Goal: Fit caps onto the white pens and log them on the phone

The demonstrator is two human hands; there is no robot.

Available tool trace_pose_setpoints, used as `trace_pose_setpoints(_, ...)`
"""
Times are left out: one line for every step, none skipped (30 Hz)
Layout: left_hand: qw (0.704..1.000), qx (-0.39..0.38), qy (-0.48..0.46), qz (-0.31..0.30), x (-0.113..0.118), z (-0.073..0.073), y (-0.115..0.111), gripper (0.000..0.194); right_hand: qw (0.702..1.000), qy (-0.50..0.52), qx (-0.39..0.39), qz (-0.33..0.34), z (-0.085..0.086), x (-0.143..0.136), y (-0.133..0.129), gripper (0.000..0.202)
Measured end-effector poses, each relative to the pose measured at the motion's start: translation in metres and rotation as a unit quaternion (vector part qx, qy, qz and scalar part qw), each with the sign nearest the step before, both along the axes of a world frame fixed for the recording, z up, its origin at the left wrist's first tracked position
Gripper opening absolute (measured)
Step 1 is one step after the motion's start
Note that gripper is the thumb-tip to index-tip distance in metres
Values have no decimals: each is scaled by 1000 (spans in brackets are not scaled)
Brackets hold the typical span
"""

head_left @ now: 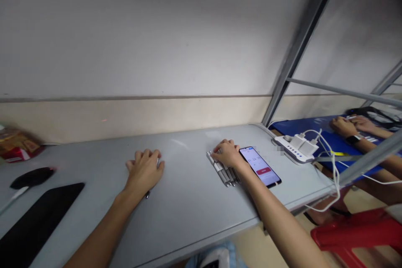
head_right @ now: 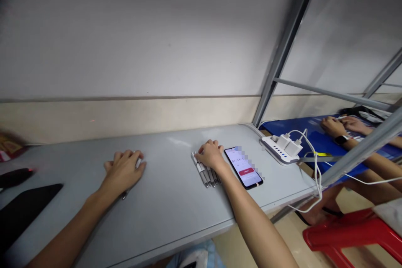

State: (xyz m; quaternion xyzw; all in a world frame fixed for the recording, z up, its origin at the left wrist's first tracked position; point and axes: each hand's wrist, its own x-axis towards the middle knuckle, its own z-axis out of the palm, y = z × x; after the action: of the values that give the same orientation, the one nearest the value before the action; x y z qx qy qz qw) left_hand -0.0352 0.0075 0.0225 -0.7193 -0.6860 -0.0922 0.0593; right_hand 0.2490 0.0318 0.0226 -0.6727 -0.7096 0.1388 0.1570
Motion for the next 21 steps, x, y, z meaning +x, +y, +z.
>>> trace_pose_setpoints(1000, 0, 1, 0, 0, 0, 0, 32, 1000, 2, 0, 0, 1, 0, 0, 22)
trace_pose_setpoints(1000, 0, 2, -1, 0, 0, 0, 31, 1000, 4, 0, 0, 1, 0, 0, 20)
trace_pose_setpoints(1000, 2, 4, -1, 0, -1, 1, 31, 1000, 5, 1, 0, 2, 0, 0, 19)
trace_pose_setpoints(1000, 4, 4, -3, 0, -1, 1, 31, 1000, 7, 0, 0, 2, 0, 0, 17)
trace_pose_setpoints(1000, 5, 5, -3, 0, -1, 1, 31, 1000, 8, 0, 2, 3, 0, -1, 16)
trace_pose_setpoints(1000, 7, 5, -4, 0, -2, 1, 31, 1000, 10, 0, 4, 3, 0, -1, 16)
trace_pose_setpoints(1000, 8, 6, -5, 0, -2, 1, 31, 1000, 13, 1, 5, 4, 0, -1, 15)
trace_pose_setpoints(1000, 8, 6, -5, 0, -2, 1, 31, 1000, 16, 1, 5, 4, 0, -2, 16)
trace_pose_setpoints(1000, 6, 6, -6, 0, -2, 1, 31, 1000, 21, 3, 5, 5, 0, -3, 17)
trace_pose_setpoints(1000, 5, 6, -8, 0, -2, 1, 31, 1000, 25, 4, 5, 5, -1, -3, 19)
trace_pose_setpoints(1000, 4, 6, -9, 0, -2, 1, 31, 1000, 29, 5, 4, 6, -1, -4, 21)
trace_pose_setpoints(1000, 4, 6, -10, -1, -2, 1, 31, 999, 31, 5, 4, 6, -1, -4, 22)
trace_pose_setpoints(1000, 4, 6, -11, -1, -2, 1, 31, 999, 32, 6, 3, 6, -2, -5, 23)
trace_pose_setpoints(1000, 6, 7, -12, -1, -2, 1, 31, 999, 32, 7, 3, 6, -2, -5, 23)
trace_pose_setpoints(1000, 7, 8, -12, 0, -2, 1, 31, 999, 32, 10, 2, 6, -2, -5, 24)
trace_pose_setpoints(1000, 7, 8, -12, 0, -1, 1, 30, 999, 30, 12, 2, 5, -2, -5, 24)
trace_pose_setpoints(1000, 6, 7, -11, 0, -1, 1, 30, 999, 29, 15, 0, 5, -2, -5, 25)
trace_pose_setpoints(1000, 5, 6, -10, 0, -1, 1, 29, 1000, 27, 17, -1, 4, -2, -4, 27)
trace_pose_setpoints(1000, 5, 5, -10, 0, -1, 1, 29, 1000, 24, 18, -3, 3, -2, -4, 29)
trace_pose_setpoints(1000, 4, 4, -11, 0, -1, 1, 29, 1000, 21, 19, -6, 2, -2, -3, 30)
trace_pose_setpoints(1000, 4, 2, -12, 0, -2, 1, 29, 1000, 18, 18, -10, 1, -2, -2, 31)
